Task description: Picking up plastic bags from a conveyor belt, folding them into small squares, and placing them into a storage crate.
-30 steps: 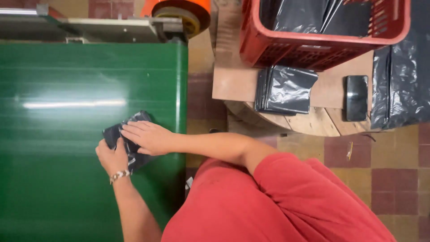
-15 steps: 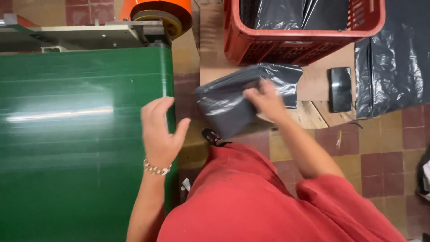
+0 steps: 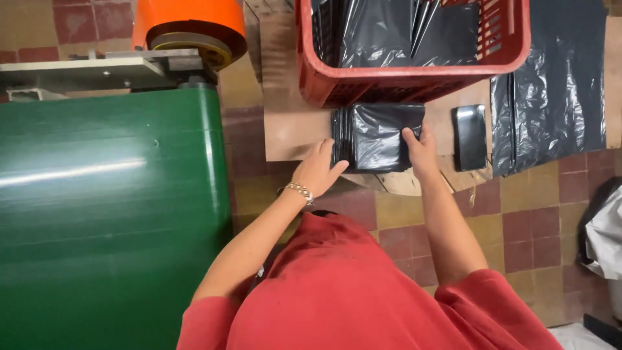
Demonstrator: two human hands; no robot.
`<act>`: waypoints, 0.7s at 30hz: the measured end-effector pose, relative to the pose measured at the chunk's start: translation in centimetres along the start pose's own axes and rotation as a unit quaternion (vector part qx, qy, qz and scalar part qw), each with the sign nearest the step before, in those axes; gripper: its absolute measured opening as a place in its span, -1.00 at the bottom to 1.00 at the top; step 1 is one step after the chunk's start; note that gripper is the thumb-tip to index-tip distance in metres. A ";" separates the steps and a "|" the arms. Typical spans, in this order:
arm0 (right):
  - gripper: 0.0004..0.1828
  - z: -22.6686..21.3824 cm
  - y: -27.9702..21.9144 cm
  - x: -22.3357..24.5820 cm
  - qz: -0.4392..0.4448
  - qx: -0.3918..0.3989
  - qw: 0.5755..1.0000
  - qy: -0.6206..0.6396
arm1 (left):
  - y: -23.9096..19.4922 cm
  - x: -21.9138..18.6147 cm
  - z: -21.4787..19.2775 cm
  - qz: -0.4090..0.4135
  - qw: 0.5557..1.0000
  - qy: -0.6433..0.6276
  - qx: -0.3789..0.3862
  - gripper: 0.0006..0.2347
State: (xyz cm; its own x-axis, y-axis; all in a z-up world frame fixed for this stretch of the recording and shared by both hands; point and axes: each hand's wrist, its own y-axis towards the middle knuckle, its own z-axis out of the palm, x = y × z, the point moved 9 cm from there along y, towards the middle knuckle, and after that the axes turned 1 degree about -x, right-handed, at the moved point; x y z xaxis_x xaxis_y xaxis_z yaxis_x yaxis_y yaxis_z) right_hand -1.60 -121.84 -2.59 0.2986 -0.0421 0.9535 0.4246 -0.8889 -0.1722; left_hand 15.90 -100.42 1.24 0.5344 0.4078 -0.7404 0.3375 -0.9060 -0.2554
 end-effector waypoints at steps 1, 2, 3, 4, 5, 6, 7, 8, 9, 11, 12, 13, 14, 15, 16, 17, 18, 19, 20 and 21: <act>-0.49 0.1 0.2 0.0 -0.011 -0.005 1.000 -0.020 | 0.7 -0.2 0.2 -0.028 0.999 -0.023 0.002 -0.38; -0.49 0.0 0.3 0.0 -0.010 -0.003 1.000 -0.020 | 1.3 -1.1 0.2 -0.029 0.999 -0.024 0.002 -0.38; -0.49 -0.3 0.0 -0.4 0.005 -0.012 0.998 -0.053 | 1.6 -1.8 0.1 -0.040 0.999 -0.034 -0.004 -0.37; -0.50 -0.6 -0.3 -0.8 0.021 -0.021 0.996 -0.086 | 2.0 -2.4 0.0 -0.051 0.998 -0.044 -0.010 -0.36; -0.50 0.0 -0.5 0.1 0.024 -0.020 0.996 -0.087 | 2.8 -1.7 1.5 -0.054 0.998 -0.044 -0.008 -0.36; -0.42 0.6 -0.7 0.4 0.067 -0.018 0.994 -0.079 | 3.6 -1.1 2.8 -0.056 0.997 -0.041 -0.019 -0.34; -0.33 1.3 -1.1 0.7 0.110 -0.015 0.991 -0.071 | 4.2 -0.4 4.2 -0.059 0.997 -0.038 -0.032 -0.33; -0.33 1.7 -1.2 0.9 0.114 -0.013 0.991 -0.073 | 4.6 0.0 5.6 -0.063 0.997 -0.039 -0.030 -0.33; -0.31 2.2 -1.4 0.6 0.151 -0.009 0.986 -0.065 | 5.0 0.5 6.5 -0.064 0.996 -0.037 -0.046 -0.35; -0.28 2.7 -1.3 -0.6 0.190 -0.004 0.980 -0.057 | 5.7 1.1 7.8 -0.068 0.995 -0.035 -0.063 -0.37; -0.30 2.8 -1.0 -1.6 0.189 0.006 0.979 -0.072 | 5.9 1.4 8.1 -0.072 0.995 -0.037 -0.064 -0.38; -0.32 2.8 -1.1 -2.6 0.191 0.014 0.978 -0.087 | 5.9 1.6 8.6 -0.076 0.994 -0.039 -0.063 -0.38; -0.32 2.6 -1.0 -3.9 0.195 0.016 0.977 -0.088 | 5.7 1.7 8.8 -0.080 0.994 -0.040 -0.060 -0.38; -0.38 2.7 -0.6 -4.8 0.174 0.026 0.979 -0.100 | 5.8 1.8 9.0 -0.082 0.995 -0.028 -0.057 -0.38; -0.43 2.7 -0.2 -5.6 0.153 0.037 0.981 -0.112 | 5.8 1.8 9.2 -0.084 0.995 -0.016 -0.055 -0.38; -0.43 2.6 0.0 -6.0 0.154 0.037 0.981 -0.113 | 6.0 2.1 9.5 -0.085 0.995 -0.016 -0.054 -0.38; -0.45 2.5 0.1 -6.4 0.151 0.042 0.981 -0.115 | 6.1 2.4 9.6 -0.086 0.995 -0.010 -0.057 -0.36; -0.46 2.6 0.4 -6.7 0.147 0.048 0.981 -0.117 | 6.3 2.8 9.7 -0.088 0.994 -0.003 -0.062 -0.34; -0.46 2.2 0.0 -6.3 0.146 0.050 0.981 -0.117 | 5.7 2.1 8.8 -0.089 0.994 -0.003 -0.064 -0.34; -0.40 1.6 0.1 -4.3 0.064 0.017 0.990 -0.121 | 5.1 1.2 7.1 -0.078 0.992 -0.001 -0.094 -0.30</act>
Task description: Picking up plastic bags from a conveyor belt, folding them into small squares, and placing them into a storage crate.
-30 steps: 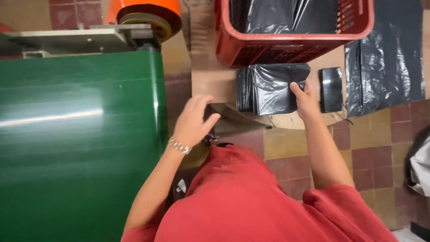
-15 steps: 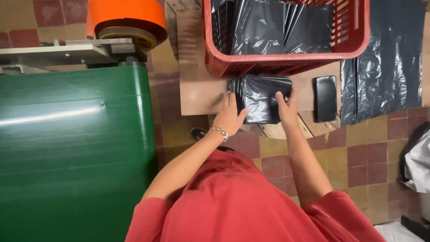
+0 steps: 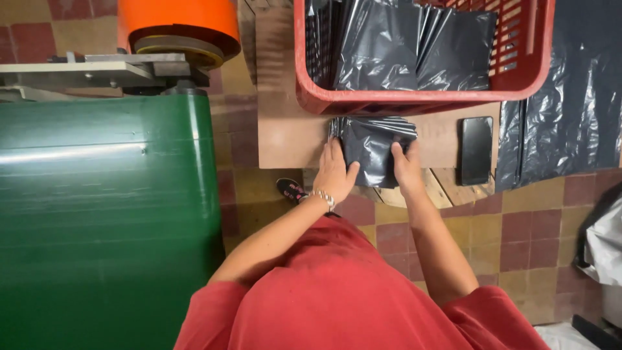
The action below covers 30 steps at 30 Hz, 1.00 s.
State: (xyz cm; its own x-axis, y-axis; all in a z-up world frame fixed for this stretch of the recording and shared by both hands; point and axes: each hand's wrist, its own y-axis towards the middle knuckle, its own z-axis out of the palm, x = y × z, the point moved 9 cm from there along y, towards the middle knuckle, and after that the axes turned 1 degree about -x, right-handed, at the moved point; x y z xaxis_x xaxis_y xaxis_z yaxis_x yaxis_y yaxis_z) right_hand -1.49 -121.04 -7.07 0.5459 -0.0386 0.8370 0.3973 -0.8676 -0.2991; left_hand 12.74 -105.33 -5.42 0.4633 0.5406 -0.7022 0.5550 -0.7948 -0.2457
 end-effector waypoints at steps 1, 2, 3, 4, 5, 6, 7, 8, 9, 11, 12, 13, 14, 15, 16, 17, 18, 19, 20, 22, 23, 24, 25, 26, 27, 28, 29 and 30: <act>-0.32 -1.1 -0.4 1.8 -0.078 -0.043 0.996 -0.002 | -0.4 -0.7 -1.8 0.011 0.999 -0.001 -0.030 -0.25; -0.32 -1.6 -1.1 2.3 -0.080 -0.045 0.996 0.000 | -0.4 -1.3 -2.3 0.013 0.999 0.000 -0.032 -0.25; -0.37 -3.1 -2.4 4.3 -0.170 -0.117 0.975 -0.085 | -0.9 -4.0 -4.1 0.130 0.978 0.109 -0.119 -0.28; -0.41 -4.2 -4.5 6.2 -0.255 -0.178 0.935 -0.170 | -2.6 -6.6 -5.1 0.235 0.927 0.213 -0.201 -0.30; -0.41 -3.3 -4.0 6.3 -0.256 -0.172 0.936 -0.170 | -1.8 -6.9 -4.6 0.229 0.928 0.213 -0.201 -0.30; -0.38 -2.4 -4.0 6.4 -0.273 -0.152 0.938 -0.151 | -1.8 -8.1 -3.5 0.279 0.909 0.240 -0.194 -0.35; -0.35 -1.5 -4.1 6.6 -0.290 -0.131 0.939 -0.132 | -1.8 -9.3 -2.3 0.328 0.887 0.267 -0.186 -0.39; -0.35 -1.2 -3.9 6.8 -0.294 -0.131 0.938 -0.132 | -1.1 -9.3 -2.0 0.327 0.886 0.267 -0.190 -0.39; -0.36 -0.6 -3.5 6.7 -0.278 -0.112 0.945 -0.132 | -0.5 -9.5 -1.5 0.345 0.881 0.266 -0.186 -0.33; -0.37 0.3 -2.1 6.3 -0.264 -0.091 0.951 -0.131 | 1.0 -9.6 -1.3 0.361 0.874 0.267 -0.185 -0.27; -0.36 0.6 -1.5 5.3 -0.250 -0.081 0.955 -0.138 | 1.3 -9.2 -0.9 0.357 0.879 0.273 -0.156 -0.24; -0.35 0.9 -1.0 4.2 -0.237 -0.071 0.958 -0.145 | 1.7 -8.8 -0.4 0.354 0.884 0.279 -0.128 -0.20; -0.35 1.0 -0.9 4.2 -0.237 -0.069 0.958 -0.146 | 1.8 -8.7 -0.2 0.352 0.885 0.278 -0.129 -0.20; -0.37 1.1 -0.8 4.0 -0.230 -0.061 0.959 -0.152 | 1.9 -8.6 0.1 0.349 0.887 0.277 -0.121 -0.20; -0.39 1.3 -0.7 3.9 -0.222 -0.055 0.961 -0.157 | 2.1 -8.5 0.4 0.348 0.889 0.277 -0.113 -0.20; -0.39 1.4 -0.6 3.9 -0.222 -0.054 0.961 -0.158 | 2.1 -8.3 0.4 0.347 0.889 0.276 -0.113 -0.20; -0.40 1.5 -0.4 4.0 -0.221 -0.051 0.959 -0.170 | 2.3 -8.2 0.6 0.344 0.893 0.270 -0.109 -0.20; -0.41 1.6 -0.3 4.0 -0.221 -0.048 0.957 -0.183 | 2.3 -8.0 0.7 0.341 0.896 0.263 -0.105 -0.20; -0.41 1.6 -0.1 3.9 -0.225 -0.048 0.956 -0.183 | 2.4 -8.1 0.6 0.340 0.896 0.263 -0.110 -0.20; -0.42 1.7 0.3 3.4 -0.208 -0.041 0.961 -0.178 | 2.5 -7.8 0.7 0.329 0.902 0.268 -0.086 -0.23; -0.42 1.7 0.2 3.4 -0.213 -0.039 0.960 -0.179 | 2.4 -7.7 0.7 0.326 0.902 0.268 -0.090 -0.23; -0.42 1.7 0.4 3.3 -0.212 -0.040 0.958 -0.187 | 2.5 -7.7 0.8 0.325 0.904 0.265 -0.082 -0.24; -0.42 1.6 0.4 3.3 -0.212 -0.042 0.957 -0.195 | 2.5 -7.6 0.9 0.323 0.906 0.262 -0.074 -0.25; -0.42 1.6 0.4 3.4 -0.221 -0.044 0.955 -0.195 | 2.6 -7.6 0.9 0.324 0.905 0.264 -0.083 -0.25; -0.42 1.6 0.4 3.4 -0.221 -0.045 0.955 -0.193 | 2.6 -7.6 1.1 0.323 0.907 0.263 -0.068 -0.25; -0.42 1.8 0.7 3.7 -0.224 -0.044 0.955 -0.191 | 2.8 -7.4 1.1 0.319 0.909 0.264 -0.056 -0.25; -0.42 1.6 0.1 3.8 -0.237 -0.043 0.952 -0.189 | 2.1 -7.5 0.6 0.316 0.908 0.267 -0.068 -0.25; -0.43 1.6 0.1 4.0 -0.243 -0.054 0.948 -0.197 | 1.9 -7.4 0.4 0.322 0.905 0.271 -0.057 -0.24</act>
State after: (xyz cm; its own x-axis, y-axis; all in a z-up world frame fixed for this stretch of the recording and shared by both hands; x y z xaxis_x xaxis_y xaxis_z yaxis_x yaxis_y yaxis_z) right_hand 1.95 -120.49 -4.51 0.5596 0.5489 0.6210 0.6069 -0.7816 0.1439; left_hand 10.05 -110.98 -0.96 0.9700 0.0552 -0.2368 0.1023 -0.9762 0.1915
